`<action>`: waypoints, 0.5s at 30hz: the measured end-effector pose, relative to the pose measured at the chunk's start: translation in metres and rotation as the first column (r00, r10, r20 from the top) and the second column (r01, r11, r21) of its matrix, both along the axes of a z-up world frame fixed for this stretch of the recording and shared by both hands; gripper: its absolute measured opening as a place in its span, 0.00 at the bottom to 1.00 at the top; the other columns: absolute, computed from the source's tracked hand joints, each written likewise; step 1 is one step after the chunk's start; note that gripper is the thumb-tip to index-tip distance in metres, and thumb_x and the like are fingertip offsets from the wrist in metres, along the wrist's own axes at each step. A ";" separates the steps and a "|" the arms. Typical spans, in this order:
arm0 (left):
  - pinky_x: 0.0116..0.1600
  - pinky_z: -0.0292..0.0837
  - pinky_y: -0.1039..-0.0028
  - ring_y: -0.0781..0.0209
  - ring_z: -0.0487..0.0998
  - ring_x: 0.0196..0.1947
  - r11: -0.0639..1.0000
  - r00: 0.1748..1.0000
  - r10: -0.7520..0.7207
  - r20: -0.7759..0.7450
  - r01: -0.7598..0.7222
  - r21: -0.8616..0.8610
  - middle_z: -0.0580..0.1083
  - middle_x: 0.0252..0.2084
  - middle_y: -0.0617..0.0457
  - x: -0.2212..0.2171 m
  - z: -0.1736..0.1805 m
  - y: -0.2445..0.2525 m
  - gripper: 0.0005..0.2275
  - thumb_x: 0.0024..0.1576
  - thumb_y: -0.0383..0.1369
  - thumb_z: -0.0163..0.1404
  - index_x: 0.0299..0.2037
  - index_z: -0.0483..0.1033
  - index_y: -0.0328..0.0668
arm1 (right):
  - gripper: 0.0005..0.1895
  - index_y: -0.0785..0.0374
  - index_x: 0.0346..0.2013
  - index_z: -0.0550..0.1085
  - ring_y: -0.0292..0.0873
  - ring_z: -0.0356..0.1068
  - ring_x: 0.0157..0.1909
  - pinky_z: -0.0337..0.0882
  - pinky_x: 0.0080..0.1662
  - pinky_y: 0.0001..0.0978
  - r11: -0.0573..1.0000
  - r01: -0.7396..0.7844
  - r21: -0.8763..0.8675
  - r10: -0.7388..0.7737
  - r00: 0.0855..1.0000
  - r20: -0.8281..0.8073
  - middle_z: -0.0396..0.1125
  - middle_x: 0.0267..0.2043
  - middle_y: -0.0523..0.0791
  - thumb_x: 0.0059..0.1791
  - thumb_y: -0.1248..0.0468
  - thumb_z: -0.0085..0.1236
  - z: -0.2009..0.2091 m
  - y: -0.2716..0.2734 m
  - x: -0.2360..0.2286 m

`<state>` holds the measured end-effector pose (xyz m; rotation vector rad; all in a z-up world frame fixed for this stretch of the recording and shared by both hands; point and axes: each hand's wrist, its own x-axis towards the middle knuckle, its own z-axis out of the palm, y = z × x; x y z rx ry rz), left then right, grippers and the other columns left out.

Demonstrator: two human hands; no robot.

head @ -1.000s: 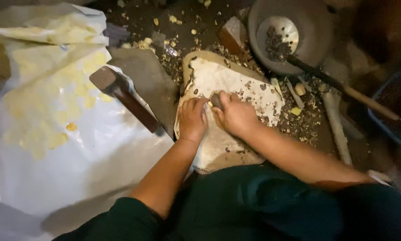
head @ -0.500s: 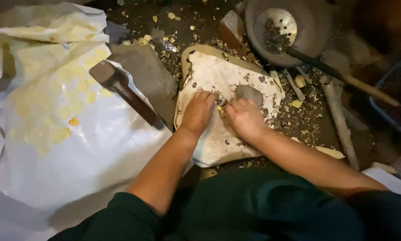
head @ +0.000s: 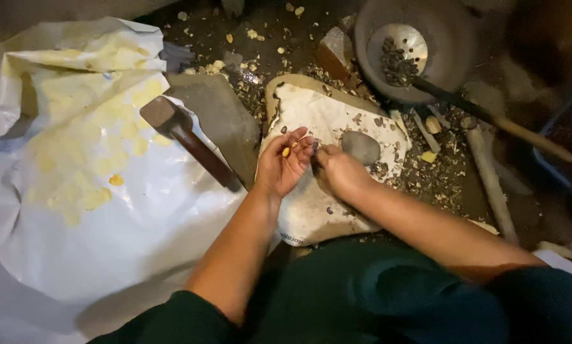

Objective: Cracking nuts with a stone and hammer and sorting the kernels

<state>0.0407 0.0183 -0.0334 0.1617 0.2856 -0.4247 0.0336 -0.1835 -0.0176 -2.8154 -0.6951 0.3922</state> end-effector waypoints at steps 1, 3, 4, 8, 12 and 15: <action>0.47 0.84 0.68 0.43 0.85 0.44 1.000 1.000 0.004 0.000 -0.004 -0.001 0.79 0.47 0.32 0.001 0.011 -0.002 0.18 0.63 0.35 0.45 0.58 0.73 0.29 | 0.14 0.56 0.43 0.72 0.55 0.78 0.39 0.79 0.40 0.45 1.000 -0.004 -0.001 0.004 1.000 0.000 0.70 0.46 0.48 0.45 0.58 0.60 0.034 0.003 0.002; 0.64 0.76 0.62 0.45 0.78 0.59 0.990 0.988 0.119 -0.098 -0.110 0.089 0.76 0.57 0.37 0.001 0.034 -0.003 0.16 0.60 0.28 0.49 0.57 0.75 0.29 | 0.13 0.55 0.48 0.73 0.63 0.77 0.45 0.76 0.45 0.55 0.966 0.242 0.087 -0.221 0.954 -0.204 0.73 0.41 0.54 0.50 0.59 0.55 0.100 0.012 0.006; 0.64 0.76 0.62 0.45 0.78 0.59 0.989 0.987 0.125 -0.100 -0.117 0.090 0.76 0.57 0.37 0.000 0.035 -0.006 0.16 0.60 0.28 0.49 0.57 0.75 0.29 | 0.13 0.55 0.48 0.73 0.63 0.77 0.45 0.76 0.45 0.55 0.968 0.236 0.087 -0.214 0.955 -0.206 0.73 0.41 0.54 0.50 0.59 0.55 0.095 0.009 0.011; 0.38 0.77 0.76 0.55 0.80 0.40 0.995 0.979 0.007 -0.205 0.014 0.100 0.78 0.45 0.46 -0.004 0.025 -0.019 0.13 0.63 0.33 0.49 0.54 0.77 0.34 | 0.20 0.55 0.52 0.78 0.58 0.76 0.48 0.75 0.48 0.49 0.958 0.130 0.257 -0.152 0.986 0.067 0.76 0.44 0.51 0.47 0.54 0.65 0.141 0.012 0.016; 0.09 0.51 0.91 0.71 0.66 0.13 0.950 0.971 -0.239 -0.020 0.238 0.203 0.77 0.29 0.45 0.028 0.085 0.018 0.12 0.64 0.41 0.48 0.43 0.77 0.40 | 0.16 0.60 0.51 0.80 0.57 0.76 0.50 0.74 0.50 0.49 0.965 -0.017 0.262 -0.075 0.939 0.337 0.76 0.46 0.53 0.50 0.60 0.66 0.224 0.009 0.018; 0.23 0.74 0.81 0.44 0.86 0.34 0.788 0.912 -0.375 0.163 0.221 0.575 0.80 0.38 0.34 0.048 0.187 0.110 0.14 0.62 0.41 0.50 0.40 0.79 0.36 | 0.12 0.61 0.51 0.80 0.57 0.74 0.55 0.72 0.53 0.47 0.922 -0.055 0.383 -0.045 0.968 0.247 0.76 0.50 0.50 0.53 0.62 0.62 0.270 0.019 0.014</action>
